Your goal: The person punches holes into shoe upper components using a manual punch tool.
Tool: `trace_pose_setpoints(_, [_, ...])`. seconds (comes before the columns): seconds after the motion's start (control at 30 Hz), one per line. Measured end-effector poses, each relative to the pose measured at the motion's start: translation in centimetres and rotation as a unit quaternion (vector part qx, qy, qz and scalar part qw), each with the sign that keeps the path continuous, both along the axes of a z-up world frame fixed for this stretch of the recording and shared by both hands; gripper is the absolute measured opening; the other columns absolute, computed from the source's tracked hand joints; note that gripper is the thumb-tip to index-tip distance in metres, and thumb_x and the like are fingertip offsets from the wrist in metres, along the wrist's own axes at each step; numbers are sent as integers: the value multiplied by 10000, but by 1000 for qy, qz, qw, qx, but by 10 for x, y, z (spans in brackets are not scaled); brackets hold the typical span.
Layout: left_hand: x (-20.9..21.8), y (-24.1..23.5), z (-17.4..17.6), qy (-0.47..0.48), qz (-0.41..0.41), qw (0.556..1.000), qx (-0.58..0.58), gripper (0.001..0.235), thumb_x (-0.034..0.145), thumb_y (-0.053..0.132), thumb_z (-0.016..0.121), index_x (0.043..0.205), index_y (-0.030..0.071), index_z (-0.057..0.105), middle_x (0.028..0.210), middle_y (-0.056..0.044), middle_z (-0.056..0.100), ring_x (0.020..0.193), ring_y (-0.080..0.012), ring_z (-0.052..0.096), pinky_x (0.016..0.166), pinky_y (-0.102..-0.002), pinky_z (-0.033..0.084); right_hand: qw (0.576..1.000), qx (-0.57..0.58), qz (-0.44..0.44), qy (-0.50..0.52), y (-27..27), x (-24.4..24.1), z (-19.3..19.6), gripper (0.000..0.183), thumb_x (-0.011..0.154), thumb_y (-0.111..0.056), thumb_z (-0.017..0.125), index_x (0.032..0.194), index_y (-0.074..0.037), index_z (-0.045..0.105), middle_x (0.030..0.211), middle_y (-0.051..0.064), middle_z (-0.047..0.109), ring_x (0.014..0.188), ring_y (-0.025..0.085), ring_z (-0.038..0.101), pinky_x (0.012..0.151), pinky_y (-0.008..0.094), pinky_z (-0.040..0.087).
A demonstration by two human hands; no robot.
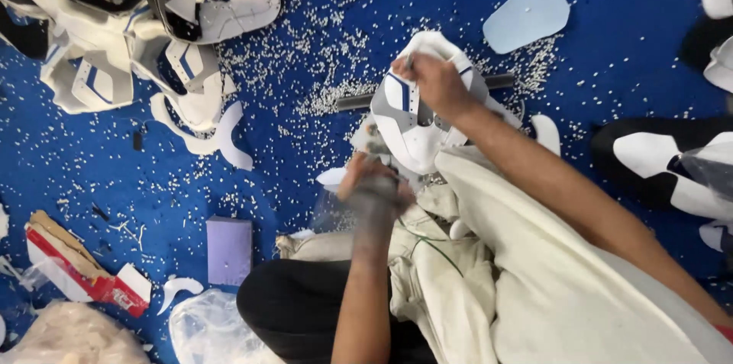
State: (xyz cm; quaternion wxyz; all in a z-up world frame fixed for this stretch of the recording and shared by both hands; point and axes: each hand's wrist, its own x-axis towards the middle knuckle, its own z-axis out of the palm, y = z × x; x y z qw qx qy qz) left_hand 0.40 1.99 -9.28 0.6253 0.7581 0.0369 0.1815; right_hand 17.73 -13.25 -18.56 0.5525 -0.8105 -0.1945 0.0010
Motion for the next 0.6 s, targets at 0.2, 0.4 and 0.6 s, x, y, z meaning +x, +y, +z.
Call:
trace_pose_setpoints(0.2, [-68,18,-4,433,21,880,195,528,719,465,797,995,22,714,793,-171,779,727,-348,772,707,-427,586,919,308,-7,247,-25,16,-32,92,1040,-47,530,1045,-43,622,1104,176,744,970,261,765,872,395,672])
trace_pose_setpoints(0.4, [-96,62,18,392,-100,809,427,528,797,478,774,1038,13,704,975,-238,711,881,-430,684,755,-511,541,805,494,-166,284,-106,13,-47,172,1050,-158,536,1072,-14,628,1086,175,718,930,246,755,872,385,649])
trace_pose_setpoints(0.6, [64,42,-91,221,-58,856,463,555,857,456,771,1148,-11,699,1079,-296,644,1016,-479,576,806,-609,427,786,463,-247,327,-158,-45,-48,290,819,71,542,1058,37,701,1120,127,741,634,92,562,558,224,443])
